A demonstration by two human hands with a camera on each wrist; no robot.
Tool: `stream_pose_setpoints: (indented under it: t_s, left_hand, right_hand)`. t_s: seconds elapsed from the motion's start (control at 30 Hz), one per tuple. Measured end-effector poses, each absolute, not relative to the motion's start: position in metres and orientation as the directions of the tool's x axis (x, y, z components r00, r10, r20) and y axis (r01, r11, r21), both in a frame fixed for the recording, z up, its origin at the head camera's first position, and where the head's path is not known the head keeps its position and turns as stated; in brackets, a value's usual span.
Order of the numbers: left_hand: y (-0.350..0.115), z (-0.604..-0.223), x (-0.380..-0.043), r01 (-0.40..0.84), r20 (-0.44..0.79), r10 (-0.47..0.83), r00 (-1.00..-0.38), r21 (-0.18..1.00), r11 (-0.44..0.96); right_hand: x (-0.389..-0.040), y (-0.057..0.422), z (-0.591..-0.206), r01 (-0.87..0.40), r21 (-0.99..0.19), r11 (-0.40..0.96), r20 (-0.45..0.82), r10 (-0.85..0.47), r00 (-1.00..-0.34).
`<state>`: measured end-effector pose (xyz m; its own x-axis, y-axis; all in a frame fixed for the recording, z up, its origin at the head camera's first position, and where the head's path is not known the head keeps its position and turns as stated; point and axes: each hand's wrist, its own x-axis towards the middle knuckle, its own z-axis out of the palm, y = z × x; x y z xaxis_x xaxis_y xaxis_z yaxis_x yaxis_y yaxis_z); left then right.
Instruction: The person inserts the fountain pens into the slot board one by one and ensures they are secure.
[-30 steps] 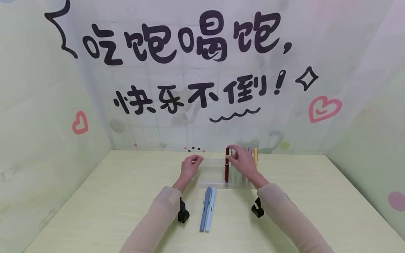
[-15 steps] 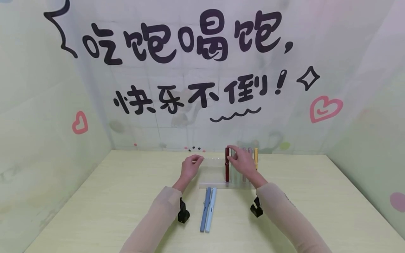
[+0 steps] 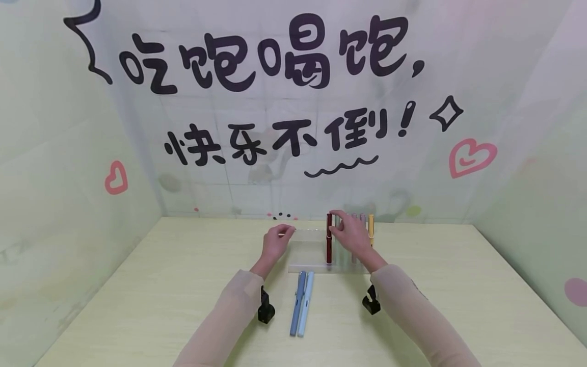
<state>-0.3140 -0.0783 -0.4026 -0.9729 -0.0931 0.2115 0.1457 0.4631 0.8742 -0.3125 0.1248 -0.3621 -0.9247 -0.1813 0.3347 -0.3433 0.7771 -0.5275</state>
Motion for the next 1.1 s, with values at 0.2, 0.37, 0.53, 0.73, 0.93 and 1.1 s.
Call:
stream_pose_setpoints:
  t_s: [0.2, 0.37, 0.53, 0.73, 0.93, 1.1]
  left_hand:
    - [-0.078, -0.402, -0.313, 0.139, 0.204, -0.094, -0.974, 0.876, 0.462]
    - [-0.079, -0.402, -0.314, 0.141, 0.206, -0.093, -0.974, 0.875, 0.463]
    - [-0.079, -0.403, -0.314, 0.154, 0.221, -0.091, -0.971, 0.870, 0.468]
    - [-0.080, -0.404, -0.314, 0.165, 0.228, -0.085, -0.970, 0.872, 0.462]
    - [-0.081, -0.405, -0.315, 0.162, 0.224, -0.084, -0.971, 0.874, 0.458]
    - [-0.080, -0.403, -0.314, 0.156, 0.216, -0.085, -0.973, 0.880, 0.450]
  right_hand:
    - [-0.309, 0.127, -0.364, -0.381, -0.526, 0.760, 0.398, -0.176, -0.901]
    - [-0.301, 0.127, -0.369, -0.429, -0.516, 0.741, 0.447, -0.195, -0.873]
    - [-0.289, 0.122, -0.375, -0.453, -0.520, 0.724, 0.437, -0.229, -0.869]
    - [-0.277, 0.116, -0.383, -0.464, -0.546, 0.698, 0.407, -0.263, -0.875]
    - [-0.269, 0.112, -0.391, -0.474, -0.543, 0.692, 0.379, -0.302, -0.875]
    - [-0.264, 0.111, -0.396, -0.501, -0.535, 0.680, 0.379, -0.337, -0.862]
